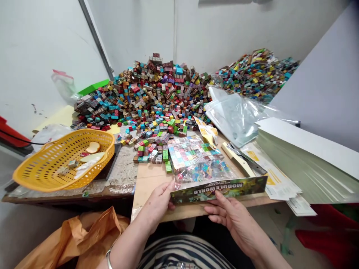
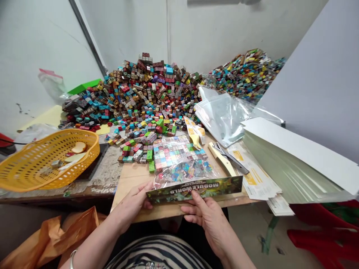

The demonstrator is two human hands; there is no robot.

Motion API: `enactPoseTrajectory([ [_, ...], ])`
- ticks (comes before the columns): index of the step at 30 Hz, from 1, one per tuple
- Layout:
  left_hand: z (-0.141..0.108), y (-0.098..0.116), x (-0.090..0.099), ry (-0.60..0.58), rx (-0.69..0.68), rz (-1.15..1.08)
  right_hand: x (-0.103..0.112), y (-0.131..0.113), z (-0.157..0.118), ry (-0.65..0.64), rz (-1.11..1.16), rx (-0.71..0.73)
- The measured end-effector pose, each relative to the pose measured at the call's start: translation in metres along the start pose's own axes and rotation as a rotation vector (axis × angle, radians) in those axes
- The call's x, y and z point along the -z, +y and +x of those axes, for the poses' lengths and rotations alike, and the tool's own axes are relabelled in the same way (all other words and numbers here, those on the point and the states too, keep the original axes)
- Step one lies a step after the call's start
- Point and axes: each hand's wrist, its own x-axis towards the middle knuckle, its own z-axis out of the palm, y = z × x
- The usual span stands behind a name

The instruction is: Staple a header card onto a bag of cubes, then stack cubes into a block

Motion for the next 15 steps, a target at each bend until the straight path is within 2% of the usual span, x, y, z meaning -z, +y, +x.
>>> enactPoseTrajectory([
  [4,-0.009,0.001,0.004,0.137,-0.069,0.086,-0.003,-0.001,0.002,-0.015,0.026,-0.015],
  [6,-0.012,-0.001,0.003,0.087,-0.080,0.015,-0.003,-0.001,0.003,-0.031,0.045,-0.020],
  [8,-0.013,-0.003,0.000,0.013,-0.024,-0.109,-0.002,-0.001,0.003,-0.044,0.062,-0.023],
  [10,-0.012,-0.007,-0.002,-0.009,0.016,-0.161,0.000,0.000,0.003,-0.047,0.074,-0.022],
  [15,-0.002,-0.013,-0.003,-0.001,-0.025,0.082,0.003,0.001,0.003,-0.080,0.083,0.014],
])
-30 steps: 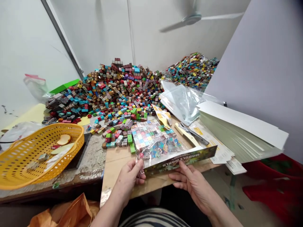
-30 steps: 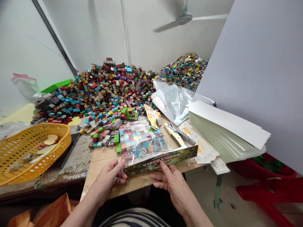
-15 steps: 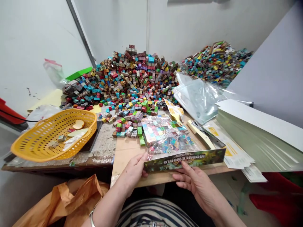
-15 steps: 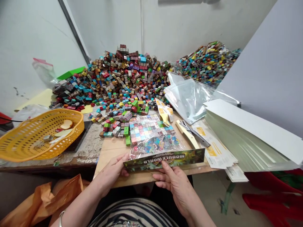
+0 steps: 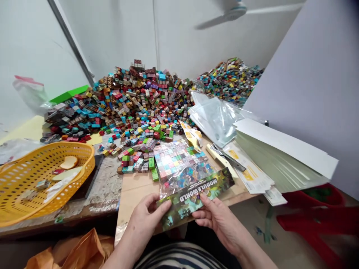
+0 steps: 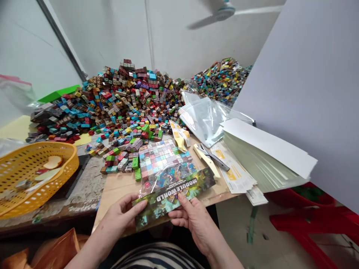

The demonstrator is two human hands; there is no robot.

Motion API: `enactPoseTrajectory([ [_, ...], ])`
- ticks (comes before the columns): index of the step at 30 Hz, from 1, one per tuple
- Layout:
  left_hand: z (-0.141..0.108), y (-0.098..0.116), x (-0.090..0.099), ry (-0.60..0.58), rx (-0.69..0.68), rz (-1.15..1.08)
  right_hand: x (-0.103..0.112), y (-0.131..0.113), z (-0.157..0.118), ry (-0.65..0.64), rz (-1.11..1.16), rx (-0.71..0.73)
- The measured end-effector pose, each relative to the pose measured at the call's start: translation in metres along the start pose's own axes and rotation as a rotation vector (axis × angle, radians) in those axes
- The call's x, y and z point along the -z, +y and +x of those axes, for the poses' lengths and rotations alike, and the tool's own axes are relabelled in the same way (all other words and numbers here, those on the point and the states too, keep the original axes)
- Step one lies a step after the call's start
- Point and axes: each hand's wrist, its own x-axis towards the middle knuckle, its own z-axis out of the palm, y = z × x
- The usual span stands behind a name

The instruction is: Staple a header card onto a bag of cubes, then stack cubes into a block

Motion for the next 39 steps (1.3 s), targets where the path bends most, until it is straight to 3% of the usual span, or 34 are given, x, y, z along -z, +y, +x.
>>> enactPoseTrajectory([
  [5,0.000,0.012,0.006,-0.053,-0.058,0.149,0.001,-0.002,0.001,-0.050,-0.008,0.009],
  [11,-0.006,0.012,0.007,-0.121,0.098,0.211,0.003,0.004,-0.003,-0.078,0.045,0.023],
  [13,-0.008,0.006,0.006,-0.069,0.092,0.177,0.002,0.006,-0.005,-0.089,0.064,0.020],
  [17,-0.015,-0.005,0.000,0.206,0.016,0.182,0.003,0.010,-0.006,-0.090,0.096,-0.009],
  [19,-0.018,-0.006,-0.005,0.252,0.042,0.134,0.005,0.010,-0.006,-0.088,0.112,-0.025],
  [25,-0.014,0.007,-0.015,0.139,0.265,-0.301,0.013,0.008,-0.008,-0.099,0.136,-0.065],
  [29,-0.007,0.010,-0.013,0.134,0.299,-0.374,0.019,0.005,-0.009,-0.164,0.080,-0.111],
  [34,0.000,0.008,-0.009,0.239,0.283,-0.295,0.038,-0.013,-0.009,-0.022,0.042,-0.029],
  [39,0.007,0.009,-0.010,0.197,0.295,-0.281,0.061,-0.042,0.001,0.138,-0.023,0.054],
])
